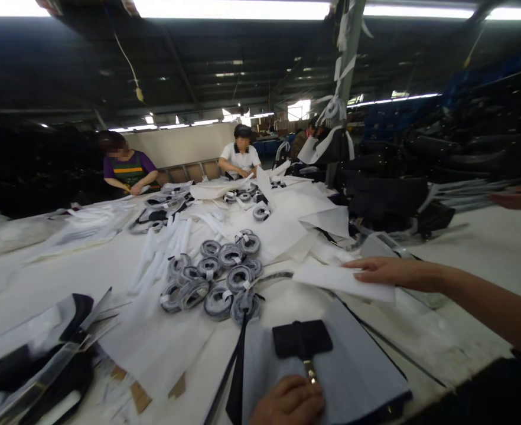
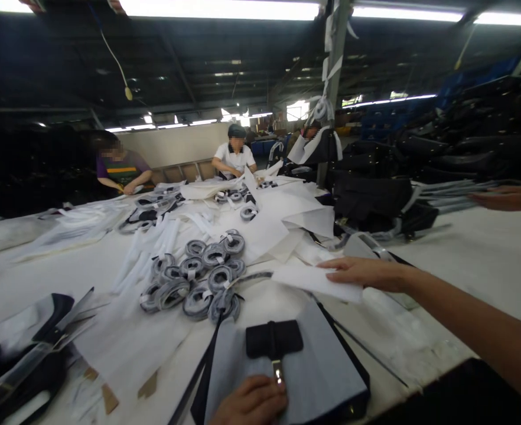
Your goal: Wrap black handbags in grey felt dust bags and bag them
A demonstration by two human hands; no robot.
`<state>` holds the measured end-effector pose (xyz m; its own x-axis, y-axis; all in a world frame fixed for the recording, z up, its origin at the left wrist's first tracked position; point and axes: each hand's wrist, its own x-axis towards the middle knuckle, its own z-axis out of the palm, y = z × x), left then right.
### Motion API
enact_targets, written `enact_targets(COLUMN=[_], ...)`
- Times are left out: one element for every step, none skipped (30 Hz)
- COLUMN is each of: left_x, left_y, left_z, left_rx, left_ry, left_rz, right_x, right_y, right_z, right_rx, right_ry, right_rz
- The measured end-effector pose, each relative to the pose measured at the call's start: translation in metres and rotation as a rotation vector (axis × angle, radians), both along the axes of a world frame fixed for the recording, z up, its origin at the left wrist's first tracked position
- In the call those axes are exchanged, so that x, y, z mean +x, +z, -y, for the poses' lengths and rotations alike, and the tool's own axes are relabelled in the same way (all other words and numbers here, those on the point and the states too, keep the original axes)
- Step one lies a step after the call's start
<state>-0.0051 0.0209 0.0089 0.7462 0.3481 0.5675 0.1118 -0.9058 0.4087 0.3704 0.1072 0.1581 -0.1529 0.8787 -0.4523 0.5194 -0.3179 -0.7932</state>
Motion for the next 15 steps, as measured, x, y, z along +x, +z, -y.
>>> enact_targets(left_x=[0.001, 0.002, 0.002, 0.002, 0.002, 0.001, 0.001, 0.001, 0.000, -0.001, -0.002, -0.003, -0.004, -0.005, -0.006], left_y=[0.004, 0.010, 0.017, 0.025, 0.032, 0.038, 0.043, 0.046, 0.047, 0.048, 0.047, 0.046, 0.044, 0.042, 0.040], left_z=[0.002, 0.006, 0.009, 0.013, 0.017, 0.020, 0.023, 0.026, 0.028, 0.030, 0.031, 0.031, 0.032, 0.032, 0.032], left_rx=[0.010, 0.004, -0.017, -0.048, -0.078, -0.106, -0.130, -0.150, -0.163, -0.168, -0.166, -0.157, -0.144, -0.130, -0.115], left_ry=[0.028, 0.050, 0.077, 0.094, 0.104, 0.123, 0.144, 0.158, 0.167, 0.172, 0.170, 0.167, 0.165, 0.167, 0.169], left_rz=[0.015, 0.010, -0.009, -0.042, -0.084, -0.125, -0.161, -0.196, -0.226, -0.248, -0.268, -0.285, -0.302, -0.316, -0.328], right_x=[-0.001, -0.004, -0.008, -0.013, -0.020, -0.026, -0.034, -0.041, -0.047, -0.053, -0.057, -0.059, -0.060, -0.060, -0.059], right_y=[-0.001, -0.005, -0.011, -0.019, -0.028, -0.038, -0.047, -0.055, -0.062, -0.068, -0.073, -0.076, -0.078, -0.078, -0.076], right_z=[0.011, 0.021, 0.029, 0.035, 0.041, 0.046, 0.051, 0.055, 0.059, 0.062, 0.064, 0.065, 0.065, 0.064, 0.061], right_rx=[0.035, 0.080, 0.142, 0.218, 0.301, 0.383, 0.457, 0.510, 0.532, 0.526, 0.503, 0.476, 0.455, 0.442, 0.435], right_ry=[0.045, 0.101, 0.156, 0.204, 0.243, 0.271, 0.288, 0.301, 0.319, 0.345, 0.375, 0.401, 0.423, 0.436, 0.437], right_rz=[0.034, 0.094, 0.172, 0.258, 0.336, 0.394, 0.430, 0.448, 0.455, 0.457, 0.460, 0.462, 0.461, 0.455, 0.446])
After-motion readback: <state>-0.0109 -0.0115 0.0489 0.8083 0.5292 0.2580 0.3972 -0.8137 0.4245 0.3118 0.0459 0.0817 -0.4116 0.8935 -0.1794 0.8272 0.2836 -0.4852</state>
